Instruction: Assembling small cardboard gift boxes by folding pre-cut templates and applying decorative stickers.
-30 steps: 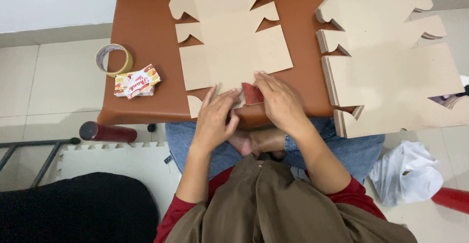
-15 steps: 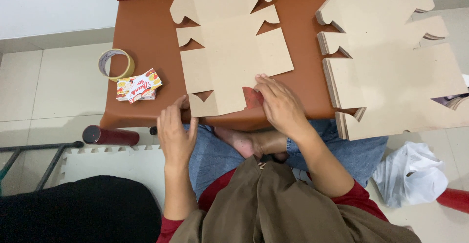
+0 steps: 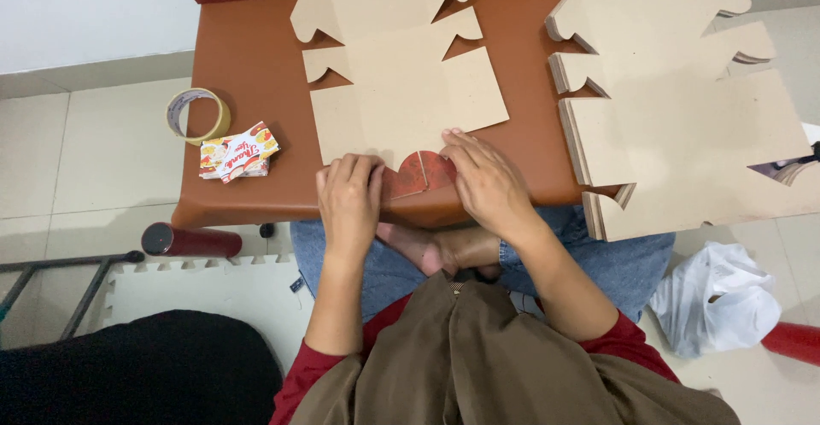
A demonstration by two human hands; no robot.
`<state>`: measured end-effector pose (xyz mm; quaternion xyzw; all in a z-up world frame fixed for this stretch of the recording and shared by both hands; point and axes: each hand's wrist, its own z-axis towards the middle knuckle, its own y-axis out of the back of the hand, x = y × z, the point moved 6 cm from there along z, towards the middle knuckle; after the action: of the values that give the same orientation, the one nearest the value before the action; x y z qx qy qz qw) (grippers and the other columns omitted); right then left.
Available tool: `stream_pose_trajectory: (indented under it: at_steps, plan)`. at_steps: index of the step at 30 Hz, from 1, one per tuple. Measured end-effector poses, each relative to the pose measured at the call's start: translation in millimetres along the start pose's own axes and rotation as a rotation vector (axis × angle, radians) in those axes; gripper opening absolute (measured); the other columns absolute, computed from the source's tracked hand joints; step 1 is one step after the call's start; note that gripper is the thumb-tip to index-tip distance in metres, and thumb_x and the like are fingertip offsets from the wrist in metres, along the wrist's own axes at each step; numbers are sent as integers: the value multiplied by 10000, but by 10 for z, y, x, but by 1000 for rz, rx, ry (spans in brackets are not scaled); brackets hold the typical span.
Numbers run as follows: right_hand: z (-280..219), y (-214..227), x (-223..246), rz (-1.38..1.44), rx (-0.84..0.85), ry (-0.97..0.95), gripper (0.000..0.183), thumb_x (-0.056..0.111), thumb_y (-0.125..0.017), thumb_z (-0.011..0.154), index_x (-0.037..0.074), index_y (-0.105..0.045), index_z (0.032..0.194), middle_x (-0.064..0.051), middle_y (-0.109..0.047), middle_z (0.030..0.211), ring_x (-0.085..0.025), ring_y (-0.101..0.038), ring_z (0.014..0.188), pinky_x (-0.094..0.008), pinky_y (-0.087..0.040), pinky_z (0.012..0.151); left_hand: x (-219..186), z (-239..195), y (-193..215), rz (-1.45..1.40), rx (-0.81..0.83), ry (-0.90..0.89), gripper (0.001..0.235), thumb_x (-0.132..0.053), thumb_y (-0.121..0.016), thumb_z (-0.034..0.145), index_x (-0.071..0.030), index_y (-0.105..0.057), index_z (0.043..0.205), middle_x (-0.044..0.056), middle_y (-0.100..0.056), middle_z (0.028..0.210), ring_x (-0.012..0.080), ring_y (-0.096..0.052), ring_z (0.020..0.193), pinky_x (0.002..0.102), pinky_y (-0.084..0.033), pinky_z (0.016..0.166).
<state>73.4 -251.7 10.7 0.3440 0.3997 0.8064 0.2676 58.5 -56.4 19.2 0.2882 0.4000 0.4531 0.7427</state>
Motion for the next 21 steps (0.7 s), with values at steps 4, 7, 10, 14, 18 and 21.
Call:
stream_pose_trajectory:
  at_steps: [4,7,10,14,18,21]
  plan:
    - [-26,-24,8,-22,-12,0,332,-3,-525,902,81,-619,1210,-167,-644,1310,-312,-568,1317,-419,-441,1115,73,13,-194,109,-46,29,122,-220,-781,883,-207,-668,928,-58,-596,864,142,-604,870,301,-412,826]
    - [-97,-74,-93,-81,-111,-132,272,96,-589,928,92,-602,1200,-161,-594,1292,-353,-557,1285,-458,-457,1079,64,-62,-256,292,-158,92,200,-333,-767,886,-196,-623,903,-22,-564,835,182,-589,841,335,-430,774]
    - [-181,-138,-246,-191,-172,-308,479,309,-689,871,51,-566,1255,-161,-533,1221,-376,-526,1260,-492,-458,1034,91,-132,-231,380,-211,199,284,-427,-766,856,-209,-623,967,-20,-565,872,196,-577,855,360,-418,790]
    - [-192,-151,-247,-227,-171,-363,606,379,-692,859,2,-555,1314,-171,-509,1191,-386,-512,1200,-499,-457,976,-74,-161,-78,340,-235,216,364,-432,-769,876,-134,-694,1071,48,-606,984,242,-578,905,393,-407,814]
    - [-179,-52,-164,-255,-223,-422,741,414,-735,824,-11,-507,1387,-244,-462,1321,-462,-446,1299,-598,-404,1004,-166,-250,-158,305,-215,198,537,-467,-749,882,-104,-651,1266,112,-621,1114,290,-597,1012,432,-416,875]
    - [-174,-73,-173,-229,-205,-389,758,430,-733,866,-20,-479,1420,-307,-448,1372,-500,-388,1372,-625,-282,1109,-135,-233,-152,250,-190,229,701,-480,-738,893,-54,-536,1411,213,-546,1344,377,-570,1213,483,-411,1000]
